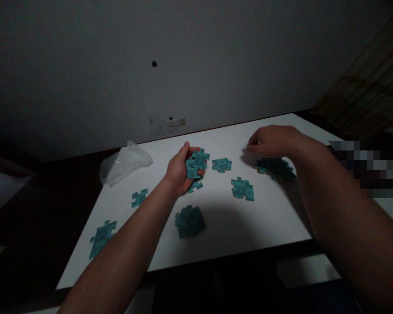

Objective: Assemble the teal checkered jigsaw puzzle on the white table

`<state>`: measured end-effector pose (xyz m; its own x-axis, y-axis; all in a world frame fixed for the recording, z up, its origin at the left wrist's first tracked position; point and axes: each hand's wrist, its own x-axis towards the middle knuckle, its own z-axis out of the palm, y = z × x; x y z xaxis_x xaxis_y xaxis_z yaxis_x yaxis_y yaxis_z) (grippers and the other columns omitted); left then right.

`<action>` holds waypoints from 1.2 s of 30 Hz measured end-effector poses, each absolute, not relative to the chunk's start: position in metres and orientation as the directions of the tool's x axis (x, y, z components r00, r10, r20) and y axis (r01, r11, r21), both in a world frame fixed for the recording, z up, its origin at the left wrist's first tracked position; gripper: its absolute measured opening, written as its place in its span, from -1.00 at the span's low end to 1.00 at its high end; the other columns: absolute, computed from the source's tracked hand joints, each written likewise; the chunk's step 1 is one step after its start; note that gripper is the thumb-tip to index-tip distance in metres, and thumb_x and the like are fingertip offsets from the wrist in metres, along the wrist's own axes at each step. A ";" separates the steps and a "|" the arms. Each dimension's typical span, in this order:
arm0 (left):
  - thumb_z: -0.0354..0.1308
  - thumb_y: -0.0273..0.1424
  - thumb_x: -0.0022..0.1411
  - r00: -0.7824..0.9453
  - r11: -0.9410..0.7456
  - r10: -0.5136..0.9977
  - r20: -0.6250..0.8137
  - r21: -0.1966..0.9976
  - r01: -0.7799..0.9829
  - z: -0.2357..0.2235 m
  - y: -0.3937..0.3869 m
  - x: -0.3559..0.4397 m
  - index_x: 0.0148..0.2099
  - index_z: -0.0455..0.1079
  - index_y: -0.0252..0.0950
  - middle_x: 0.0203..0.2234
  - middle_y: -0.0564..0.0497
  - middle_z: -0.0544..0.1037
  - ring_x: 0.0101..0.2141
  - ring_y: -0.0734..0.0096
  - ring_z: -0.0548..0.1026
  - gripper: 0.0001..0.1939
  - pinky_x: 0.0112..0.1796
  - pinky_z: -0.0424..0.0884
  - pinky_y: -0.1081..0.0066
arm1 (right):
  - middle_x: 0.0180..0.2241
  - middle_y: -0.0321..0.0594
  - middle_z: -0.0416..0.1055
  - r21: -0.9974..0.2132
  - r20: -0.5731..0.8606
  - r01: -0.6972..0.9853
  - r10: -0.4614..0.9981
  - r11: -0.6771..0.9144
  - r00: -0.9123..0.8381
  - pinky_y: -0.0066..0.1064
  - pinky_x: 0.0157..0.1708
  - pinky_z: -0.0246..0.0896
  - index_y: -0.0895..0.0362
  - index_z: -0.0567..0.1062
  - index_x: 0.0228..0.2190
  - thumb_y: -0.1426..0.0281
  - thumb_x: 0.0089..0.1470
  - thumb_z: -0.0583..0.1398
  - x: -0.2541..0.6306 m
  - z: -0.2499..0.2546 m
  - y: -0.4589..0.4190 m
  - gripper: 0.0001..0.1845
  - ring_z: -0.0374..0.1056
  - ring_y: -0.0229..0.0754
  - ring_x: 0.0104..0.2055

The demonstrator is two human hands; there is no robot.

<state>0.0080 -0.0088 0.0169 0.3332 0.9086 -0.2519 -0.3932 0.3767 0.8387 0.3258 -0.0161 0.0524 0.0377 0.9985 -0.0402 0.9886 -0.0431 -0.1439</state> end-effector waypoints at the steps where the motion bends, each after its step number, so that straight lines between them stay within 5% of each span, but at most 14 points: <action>1: 0.16 0.12 0.68 0.354 0.395 0.898 -0.260 0.830 -0.393 0.018 -0.009 0.008 -0.16 0.57 -0.26 -0.43 -0.08 0.63 -0.49 0.34 0.55 -0.44 -0.57 0.35 0.47 | -0.17 0.00 0.77 -0.205 0.072 0.978 0.997 0.042 -0.027 -0.06 -0.10 0.44 -0.01 0.85 -0.20 -0.02 0.26 0.38 0.313 0.054 -0.019 -0.61 0.63 0.24 -0.11; 4: 0.06 0.16 0.71 0.406 0.425 0.877 -0.257 0.809 -0.406 0.018 -0.010 0.007 -0.14 0.62 -0.28 -0.42 -0.10 0.64 -0.51 0.32 0.55 -0.35 -0.58 0.36 0.43 | 0.00 -0.03 0.74 -0.439 0.385 0.781 0.879 0.444 -0.283 -0.12 -0.05 0.45 0.00 0.80 0.05 0.03 0.35 0.36 0.268 0.047 -0.025 -0.57 0.59 0.11 -0.07; 7: 0.05 0.16 0.71 0.430 0.443 0.866 -0.255 0.789 -0.425 0.017 -0.012 0.007 -0.14 0.62 -0.28 -0.40 -0.07 0.64 -0.54 0.34 0.53 -0.35 -0.58 0.37 0.41 | 0.07 -0.04 0.68 -0.528 0.506 0.529 0.747 0.664 -0.432 -0.14 0.00 0.48 0.00 0.75 0.09 0.08 0.31 0.44 0.231 0.030 -0.027 -0.59 0.56 0.06 -0.03; 11: 0.10 0.22 0.67 0.442 0.467 0.854 -0.275 0.780 -0.417 0.016 -0.011 0.006 -0.12 0.61 -0.27 -0.39 -0.07 0.67 -0.53 0.32 0.56 -0.34 -0.55 0.43 0.39 | -0.04 -0.08 0.67 -0.581 0.531 0.451 0.736 0.677 -0.420 -0.10 0.07 0.47 0.03 0.70 -0.15 0.11 0.32 0.43 0.223 0.018 -0.022 -0.74 0.56 0.07 0.02; 15: 0.06 0.29 0.64 0.434 0.455 0.862 -0.261 0.777 -0.435 0.017 -0.011 0.004 0.01 0.63 -0.28 -0.38 -0.12 0.69 -0.41 0.14 0.71 -0.28 -0.51 0.49 0.36 | -0.15 -0.12 0.71 -0.688 0.476 0.494 0.845 0.531 -0.244 -0.15 -0.10 0.47 0.01 0.71 0.02 -0.01 0.43 0.33 0.252 0.031 -0.017 -0.60 0.57 0.05 -0.14; 17: 0.02 0.31 0.64 0.445 0.450 0.860 -0.250 0.783 -0.429 0.017 -0.012 0.002 0.08 0.64 -0.30 -0.33 -0.17 0.72 -0.33 0.04 0.77 -0.24 -0.47 0.55 0.32 | -0.13 -0.09 0.73 -0.639 0.425 0.642 0.890 0.423 -0.163 -0.13 -0.11 0.45 -0.02 0.72 0.11 -0.03 0.45 0.30 0.273 0.042 -0.017 -0.55 0.59 0.10 -0.13; 20: -0.04 0.31 0.65 0.458 0.442 0.858 -0.233 0.789 -0.427 0.018 -0.013 0.001 0.16 0.65 -0.32 -0.24 -0.25 0.76 -0.19 -0.09 0.82 -0.20 -0.40 0.64 0.25 | -0.08 0.00 0.77 -0.358 0.223 0.914 0.968 0.190 -0.114 -0.07 -0.09 0.42 -0.03 0.80 -0.01 0.04 0.42 0.27 0.303 0.052 -0.017 -0.60 0.63 0.23 -0.06; 23: -0.09 0.31 0.66 0.466 0.441 0.856 -0.223 0.784 -0.436 0.019 -0.014 0.001 0.20 0.64 -0.33 -0.18 -0.30 0.77 -0.13 -0.16 0.82 -0.17 -0.36 0.68 0.20 | -0.09 0.06 0.79 -0.123 -0.073 0.992 0.997 0.023 -0.033 -0.07 -0.10 0.39 0.00 0.84 -0.18 0.07 0.30 0.33 0.322 0.053 -0.016 -0.65 0.64 0.26 -0.08; 26: -0.09 0.30 0.67 0.459 0.441 0.860 -0.221 0.775 -0.452 0.020 -0.014 0.001 0.21 0.65 -0.33 -0.18 -0.30 0.77 -0.17 -0.11 0.81 -0.17 -0.38 0.67 0.20 | -0.13 0.06 0.79 -0.089 -0.165 0.996 0.986 0.016 -0.030 -0.07 -0.08 0.39 0.01 0.86 -0.21 0.06 0.23 0.39 0.324 0.052 -0.016 -0.66 0.65 0.25 -0.11; 30: -0.03 0.31 0.65 0.440 0.437 0.869 -0.227 0.769 -0.467 0.021 -0.014 0.001 0.21 0.65 -0.33 -0.22 -0.26 0.76 -0.27 0.01 0.78 -0.19 -0.44 0.59 0.29 | -0.04 0.05 0.77 -0.214 0.181 0.928 0.946 0.305 -0.270 -0.02 0.06 0.41 0.04 0.85 -0.10 0.11 0.30 0.35 0.294 0.049 -0.021 -0.65 0.62 0.27 0.02; 33: -0.08 0.26 0.68 0.437 0.443 0.869 -0.231 0.758 -0.480 0.022 -0.013 0.001 0.20 0.66 -0.34 -0.22 -0.24 0.76 -0.29 0.05 0.77 -0.20 -0.42 0.60 0.28 | 0.04 -0.02 0.74 -0.338 0.465 0.693 0.753 0.637 -0.465 -0.01 0.16 0.42 -0.01 0.78 0.12 0.13 0.35 0.36 0.255 0.039 -0.027 -0.59 0.58 0.20 0.08; 36: -0.08 0.22 0.70 0.425 0.448 0.873 -0.242 0.742 -0.499 0.021 -0.012 0.001 0.20 0.68 -0.35 -0.22 -0.23 0.77 -0.28 0.04 0.78 -0.22 -0.36 0.65 0.23 | 0.17 -0.02 0.66 -0.352 0.552 0.502 0.608 0.790 -0.571 0.08 0.22 0.43 -0.09 0.66 0.34 0.15 0.26 0.48 0.221 0.024 -0.033 -0.35 0.52 0.25 0.18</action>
